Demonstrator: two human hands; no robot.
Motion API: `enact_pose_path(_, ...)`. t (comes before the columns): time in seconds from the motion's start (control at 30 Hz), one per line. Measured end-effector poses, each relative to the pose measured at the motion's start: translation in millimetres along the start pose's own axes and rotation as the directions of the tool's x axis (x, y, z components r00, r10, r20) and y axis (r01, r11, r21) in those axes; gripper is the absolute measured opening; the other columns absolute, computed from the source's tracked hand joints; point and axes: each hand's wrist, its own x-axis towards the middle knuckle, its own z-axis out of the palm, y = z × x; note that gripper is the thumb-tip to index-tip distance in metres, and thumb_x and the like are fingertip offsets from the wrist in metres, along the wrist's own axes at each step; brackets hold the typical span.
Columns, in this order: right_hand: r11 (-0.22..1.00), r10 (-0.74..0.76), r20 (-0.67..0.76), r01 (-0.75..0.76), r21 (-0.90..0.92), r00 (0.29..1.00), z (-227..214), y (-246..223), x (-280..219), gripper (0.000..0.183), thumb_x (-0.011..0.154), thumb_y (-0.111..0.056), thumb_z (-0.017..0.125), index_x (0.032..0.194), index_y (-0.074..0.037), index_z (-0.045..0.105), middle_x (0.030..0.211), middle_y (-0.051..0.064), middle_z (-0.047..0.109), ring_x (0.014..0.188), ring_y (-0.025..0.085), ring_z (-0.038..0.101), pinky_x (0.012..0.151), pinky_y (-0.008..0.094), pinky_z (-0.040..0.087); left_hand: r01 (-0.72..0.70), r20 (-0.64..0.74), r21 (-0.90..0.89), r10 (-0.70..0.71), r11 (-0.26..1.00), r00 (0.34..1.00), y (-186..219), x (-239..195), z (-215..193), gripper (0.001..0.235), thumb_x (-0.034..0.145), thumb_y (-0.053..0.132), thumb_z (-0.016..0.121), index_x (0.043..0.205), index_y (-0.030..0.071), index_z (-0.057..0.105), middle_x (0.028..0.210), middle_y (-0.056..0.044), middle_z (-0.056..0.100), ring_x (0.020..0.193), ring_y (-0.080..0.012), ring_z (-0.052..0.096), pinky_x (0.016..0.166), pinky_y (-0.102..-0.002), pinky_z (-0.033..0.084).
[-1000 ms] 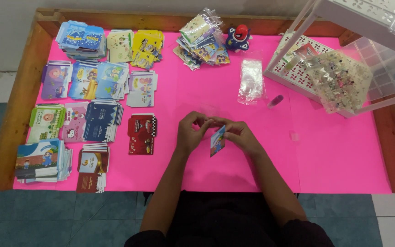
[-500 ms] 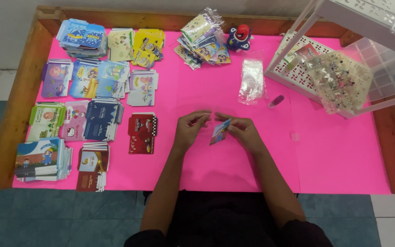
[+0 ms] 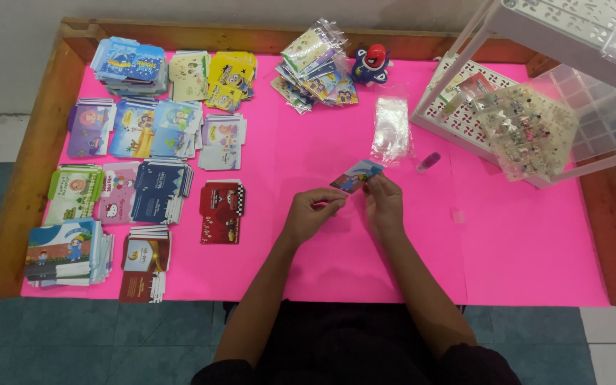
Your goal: Picking up small illustrated cards, folding them in half, and inserting them into small transparent plastic sleeves.
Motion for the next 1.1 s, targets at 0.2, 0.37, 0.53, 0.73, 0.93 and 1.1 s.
enact_pose_path(0.2, 0.967, -0.091, 0.049, 0.1, -0.233, 0.995, 4, -13, 1, 0.007, 0.099, -0.001, 0.068, 0.095, 0.002, 0.074, 0.106, 0.012, 0.064, 0.101, 0.017, 0.061, 0.092, 0.035, 0.052, -0.021, -0.033, 0.059, 0.023, 0.998, 0.999, -11, 3, -7, 0.013, 0.093, 0.004, 0.076, 0.105, 0.002, 0.079, 0.103, -0.015, 0.076, 0.089, -0.0197, 0.072, 0.071, -0.03, 0.065)
enact_pose_path(0.37, 0.926, -0.133, 0.09, 0.156, -0.344, 0.987, -14, -2, 4, 0.007, 0.097, -0.004, 0.072, 0.099, 0.001, 0.076, 0.107, 0.013, 0.065, 0.105, 0.018, 0.062, 0.094, 0.036, 0.052, -0.024, -0.051, 0.109, 0.03, 0.994, 0.998, -6, 4, -7, 0.014, 0.091, 0.006, 0.079, 0.105, 0.002, 0.079, 0.105, -0.015, 0.077, 0.089, -0.0176, 0.071, 0.07, -0.029, 0.064)
enact_pose_path(0.53, 0.902, -0.094, 0.182, 0.161, -0.401, 0.979, -15, 3, 0, 0.009, 0.091, 0.0, 0.076, 0.099, 0.002, 0.078, 0.104, 0.017, 0.066, 0.104, 0.023, 0.065, 0.093, 0.039, 0.054, -0.04, -0.051, 0.121, 0.046, 0.992, 0.998, -1, 3, -8, 0.01, 0.094, 0.008, 0.075, 0.102, 0.004, 0.079, 0.096, -0.012, 0.077, 0.084, -0.0151, 0.07, 0.072, -0.029, 0.063)
enact_pose_path(0.73, 0.901, -0.043, 0.191, 0.12, -0.417, 0.981, -14, 2, -5, 0.024, 0.094, -0.003, 0.071, 0.117, 0.002, 0.071, 0.109, 0.014, 0.069, 0.103, 0.022, 0.067, 0.086, 0.038, 0.056, -0.007, -0.039, 0.126, 0.012, 0.992, 0.999, 4, -2, -4, 0.008, 0.095, 0.009, 0.073, 0.095, 0.004, 0.079, 0.083, -0.012, 0.077, 0.075, -0.0157, 0.07, 0.069, -0.031, 0.062)
enact_pose_path(0.93, 0.891, -0.128, 0.129, 0.171, -0.42, 0.983, -25, 6, -1, 0.034, 0.094, -0.004, 0.073, 0.126, 0.002, 0.064, 0.096, 0.01, 0.069, 0.093, 0.014, 0.064, 0.084, 0.031, 0.052, 0.004, 0.041, 0.186, -0.012, 0.983, 0.999, 23, -4, 1, 0.012, 0.094, 0.012, 0.074, 0.098, 0.002, 0.079, 0.08, -0.015, 0.078, 0.078, -0.0199, 0.074, 0.073, -0.036, 0.06)
enact_pose_path(1.1, 0.848, -0.102, 0.185, 0.183, -0.497, 0.977, -17, 2, -3, 0.016, 0.093, -0.001, 0.072, 0.109, -0.001, 0.072, 0.092, 0.009, 0.068, 0.087, 0.014, 0.063, 0.08, 0.032, 0.053, 0.022, 0.024, 0.246, -0.029, 0.969, 0.999, 20, -3, -4, 0.014, 0.096, 0.018, 0.074, 0.096, 0.006, 0.08, 0.075, -0.011, 0.076, 0.074, -0.0142, 0.069, 0.068, -0.033, 0.057)
